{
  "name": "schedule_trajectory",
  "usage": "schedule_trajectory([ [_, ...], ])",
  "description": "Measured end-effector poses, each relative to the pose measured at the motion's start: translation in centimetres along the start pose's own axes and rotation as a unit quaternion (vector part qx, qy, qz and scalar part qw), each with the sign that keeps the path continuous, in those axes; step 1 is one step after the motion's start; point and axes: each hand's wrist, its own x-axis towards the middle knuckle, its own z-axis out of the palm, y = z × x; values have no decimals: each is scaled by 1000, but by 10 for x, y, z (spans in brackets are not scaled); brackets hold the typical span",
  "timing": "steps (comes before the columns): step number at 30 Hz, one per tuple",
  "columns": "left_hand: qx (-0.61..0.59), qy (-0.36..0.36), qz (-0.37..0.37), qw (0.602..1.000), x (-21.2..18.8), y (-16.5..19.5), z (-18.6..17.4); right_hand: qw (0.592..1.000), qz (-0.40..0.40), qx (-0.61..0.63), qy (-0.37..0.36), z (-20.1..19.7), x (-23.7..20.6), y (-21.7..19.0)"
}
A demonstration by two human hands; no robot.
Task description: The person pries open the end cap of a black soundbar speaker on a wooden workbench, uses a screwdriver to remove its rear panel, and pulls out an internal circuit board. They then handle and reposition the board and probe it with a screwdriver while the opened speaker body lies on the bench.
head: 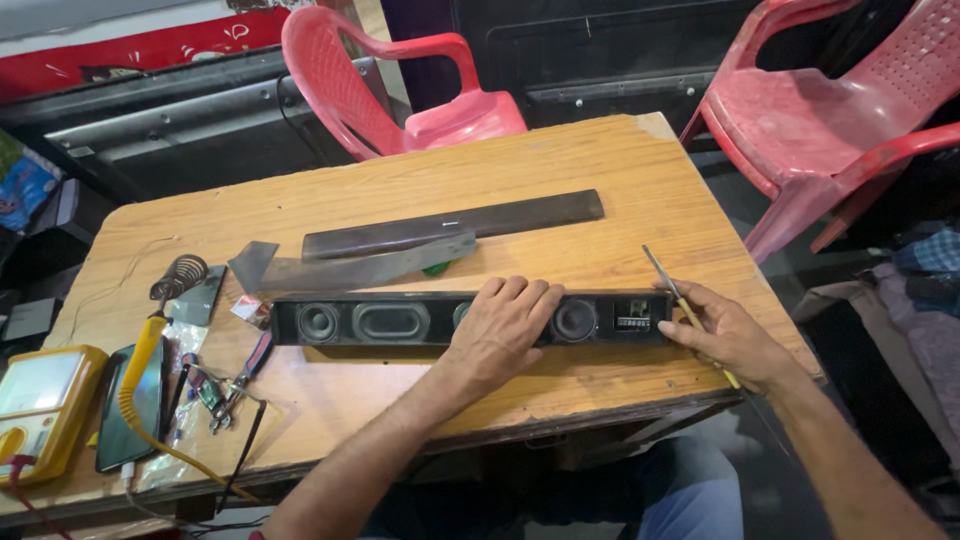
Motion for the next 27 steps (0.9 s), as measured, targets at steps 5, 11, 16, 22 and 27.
schedule_trajectory([
  [5,-8,17,7,1000,-2,-1,2,1000,-18,6,19,4,1,3],
  [11,-7,4,3,1000,-3,-3,4,994,-36,100,18,7,1,9],
  [16,0,-5,2,1000,-4,-3,4,994,-47,98,10,3,4,18],
  [22,2,-14,-1,1000,-4,-2,4,991,-67,115,0,0,6,27],
  [27,-7,-19,-8,1000,-4,-2,4,990,-59,122,27,4,4,25],
])
